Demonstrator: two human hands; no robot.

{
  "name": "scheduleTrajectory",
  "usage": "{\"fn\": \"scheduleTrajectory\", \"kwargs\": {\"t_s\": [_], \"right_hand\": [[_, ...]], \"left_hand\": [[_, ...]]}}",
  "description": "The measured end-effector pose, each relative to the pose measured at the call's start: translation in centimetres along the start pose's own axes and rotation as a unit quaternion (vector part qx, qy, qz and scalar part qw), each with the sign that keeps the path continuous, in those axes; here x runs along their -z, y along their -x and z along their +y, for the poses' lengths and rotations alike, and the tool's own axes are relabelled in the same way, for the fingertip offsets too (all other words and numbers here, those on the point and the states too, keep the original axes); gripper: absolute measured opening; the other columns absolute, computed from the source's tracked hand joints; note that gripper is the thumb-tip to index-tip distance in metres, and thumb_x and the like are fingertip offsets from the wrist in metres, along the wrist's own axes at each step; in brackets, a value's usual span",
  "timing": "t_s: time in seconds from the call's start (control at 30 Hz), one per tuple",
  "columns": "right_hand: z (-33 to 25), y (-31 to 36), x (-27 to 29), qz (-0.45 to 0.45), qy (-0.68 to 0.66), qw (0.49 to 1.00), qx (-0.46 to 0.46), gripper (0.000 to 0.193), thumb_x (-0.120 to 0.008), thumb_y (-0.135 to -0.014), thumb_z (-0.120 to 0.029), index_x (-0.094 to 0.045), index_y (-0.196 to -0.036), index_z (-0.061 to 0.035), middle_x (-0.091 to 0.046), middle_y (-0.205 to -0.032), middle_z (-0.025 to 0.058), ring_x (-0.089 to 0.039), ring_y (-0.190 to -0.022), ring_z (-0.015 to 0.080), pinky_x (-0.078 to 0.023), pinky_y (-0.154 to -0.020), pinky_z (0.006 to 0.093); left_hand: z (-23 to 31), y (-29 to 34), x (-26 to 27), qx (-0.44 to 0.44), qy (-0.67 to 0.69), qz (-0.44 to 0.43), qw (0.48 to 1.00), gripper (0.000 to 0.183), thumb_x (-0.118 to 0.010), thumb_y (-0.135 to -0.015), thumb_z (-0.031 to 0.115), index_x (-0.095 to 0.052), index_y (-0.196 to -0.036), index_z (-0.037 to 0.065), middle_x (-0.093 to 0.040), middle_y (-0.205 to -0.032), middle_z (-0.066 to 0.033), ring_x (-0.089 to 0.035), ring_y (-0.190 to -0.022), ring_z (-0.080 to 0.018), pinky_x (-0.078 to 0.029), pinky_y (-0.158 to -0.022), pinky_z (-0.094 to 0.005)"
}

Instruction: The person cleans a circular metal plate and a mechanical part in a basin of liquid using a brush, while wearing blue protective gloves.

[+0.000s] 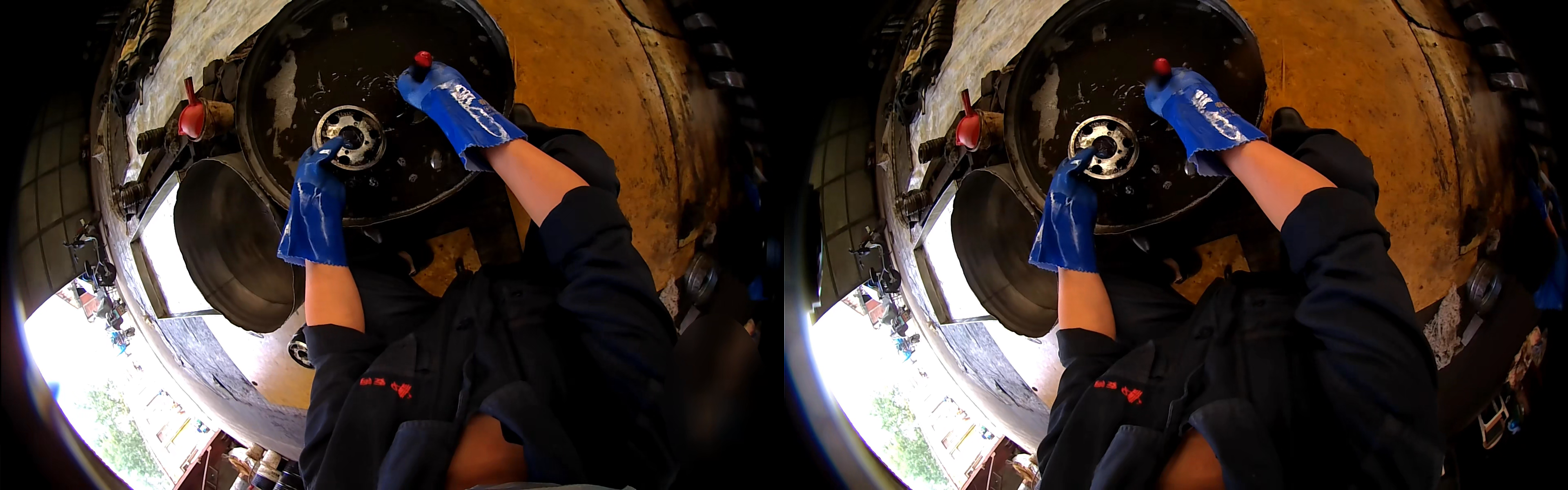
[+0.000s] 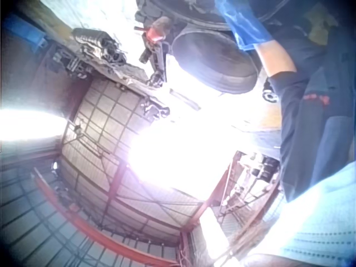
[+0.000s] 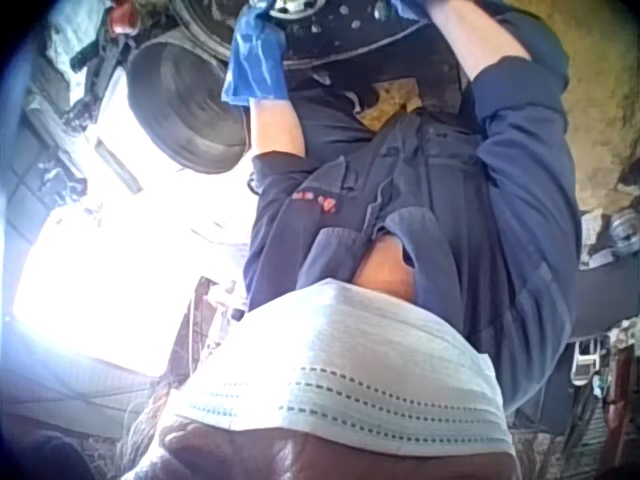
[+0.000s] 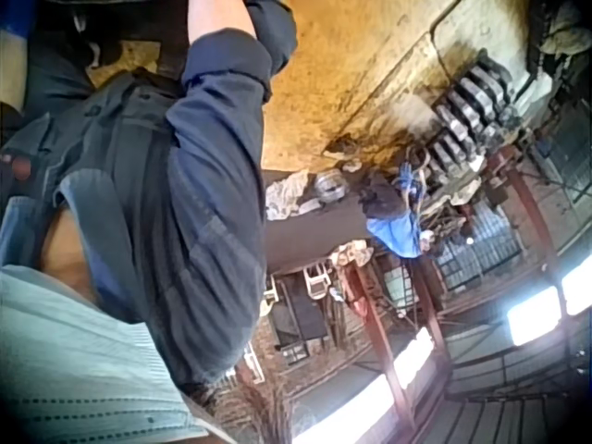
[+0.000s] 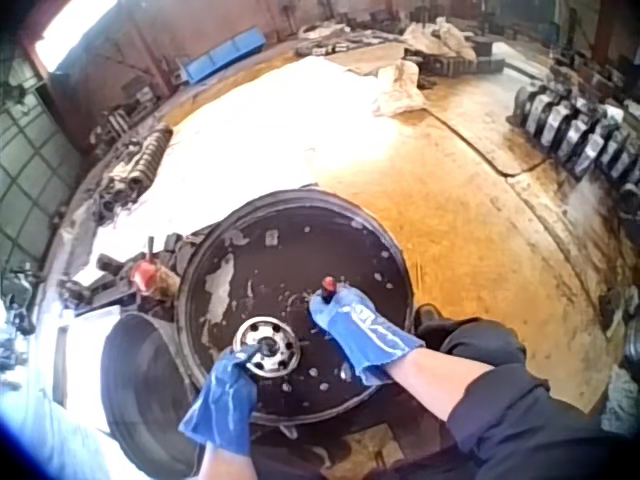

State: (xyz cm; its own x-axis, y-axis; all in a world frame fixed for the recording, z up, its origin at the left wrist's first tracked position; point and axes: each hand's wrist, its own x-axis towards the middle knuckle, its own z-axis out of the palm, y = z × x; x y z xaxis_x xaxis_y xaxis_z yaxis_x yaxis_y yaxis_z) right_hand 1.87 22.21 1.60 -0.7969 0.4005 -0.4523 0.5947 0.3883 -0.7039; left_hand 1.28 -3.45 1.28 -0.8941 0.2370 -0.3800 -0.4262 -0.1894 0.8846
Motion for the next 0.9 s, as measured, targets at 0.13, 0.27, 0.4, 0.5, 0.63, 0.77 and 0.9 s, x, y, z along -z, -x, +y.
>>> {"fn": "scheduleTrajectory", "kwargs": {"t_s": [0.13,0.27,0.4,0.5,0.63,0.77,0.9], "right_hand": [[-2.2,2.1,0.5,-0.121,-0.108,0.987,-0.022,0.028,-0.064,-0.096,-0.033,-0.074,-0.104,-0.0081,-0.075,-0.091,0.0106,-0.072,-0.085,0.0234,-0.058,-0.080,0.0367],[0.9,2.9,-3.3,-0.087,-0.166,0.911,0.368,0.029,-0.046,-0.106,-0.015,-0.069,-0.122,-0.0090,-0.071,-0.093,0.0170,-0.069,-0.081,0.0257,-0.053,-0.073,0.0373],[-0.4,7.7,-0.3,-0.187,-0.169,0.926,0.281,0.027,-0.049,-0.105,-0.013,-0.067,-0.125,-0.0092,-0.069,-0.090,0.0135,-0.064,-0.076,0.0219,-0.052,-0.070,0.0364],[-2.9,8.1,2.8,-0.270,-0.120,0.954,0.057,0.028,-0.059,-0.102,-0.036,-0.073,-0.109,-0.0129,-0.070,-0.084,0.0060,-0.065,-0.075,0.0154,-0.054,-0.069,0.0349],[-0.5,2.2,-0.1,-0.181,0.076,0.977,0.086,0.030,-0.063,-0.096,-0.039,-0.070,-0.085,-0.0117,-0.068,-0.073,0.0078,-0.066,-0.070,0.0189,-0.056,-0.072,0.0354],[2.1,0.7,0.3,-0.034,0.086,0.983,0.159,0.038,-0.065,-0.093,-0.048,-0.076,-0.112,-0.0171,-0.078,-0.109,0.0106,-0.075,-0.105,0.0284,-0.060,-0.095,0.0391],[3.1,-0.2,0.0,-0.066,0.093,0.965,0.237,0.021,-0.067,-0.100,-0.028,-0.076,-0.111,-0.0124,-0.078,-0.101,0.0093,-0.077,-0.091,0.0259,-0.062,-0.085,0.0368]], "left_hand": [[1.2,-0.7,-0.6,0.113,0.125,0.065,0.983,0.042,-0.062,-0.106,0.022,-0.063,-0.133,-0.010,-0.073,-0.128,-0.0165,-0.071,-0.112,-0.0266,-0.053,-0.105,-0.0352],[1.0,0.7,-1.7,-0.064,-0.657,0.070,0.747,0.051,-0.048,-0.110,0.007,-0.040,-0.160,0.006,-0.070,-0.133,-0.0193,-0.070,-0.117,-0.0299,-0.053,-0.106,-0.0382],[0.5,1.4,-0.3,-0.067,-0.598,0.082,0.795,0.055,-0.049,-0.112,0.020,-0.034,-0.164,0.011,-0.067,-0.139,-0.0209,-0.067,-0.124,-0.0282,-0.050,-0.108,-0.0376],[3.8,2.8,-4.5,0.037,-0.537,0.119,0.835,0.054,-0.048,-0.114,0.032,-0.040,-0.161,0.007,-0.068,-0.138,-0.0199,-0.066,-0.123,-0.0255,-0.047,-0.110,-0.0345],[2.8,1.2,-4.7,0.066,-0.274,0.100,0.954,0.055,-0.047,-0.114,0.041,-0.055,-0.146,-0.003,-0.074,-0.127,-0.0155,-0.069,-0.114,-0.0211,-0.049,-0.105,-0.0334],[2.3,0.6,-4.2,0.066,-0.223,0.108,0.967,0.059,-0.046,-0.113,0.047,-0.071,-0.125,-0.005,-0.078,-0.114,-0.0111,-0.071,-0.103,-0.0169,-0.053,-0.096,-0.0306],[1.9,-0.4,-2.4,0.063,-0.220,0.108,0.968,0.058,-0.048,-0.112,0.048,-0.073,-0.120,-0.004,-0.078,-0.108,-0.0103,-0.071,-0.095,-0.0155,-0.055,-0.088,-0.0304]]}}
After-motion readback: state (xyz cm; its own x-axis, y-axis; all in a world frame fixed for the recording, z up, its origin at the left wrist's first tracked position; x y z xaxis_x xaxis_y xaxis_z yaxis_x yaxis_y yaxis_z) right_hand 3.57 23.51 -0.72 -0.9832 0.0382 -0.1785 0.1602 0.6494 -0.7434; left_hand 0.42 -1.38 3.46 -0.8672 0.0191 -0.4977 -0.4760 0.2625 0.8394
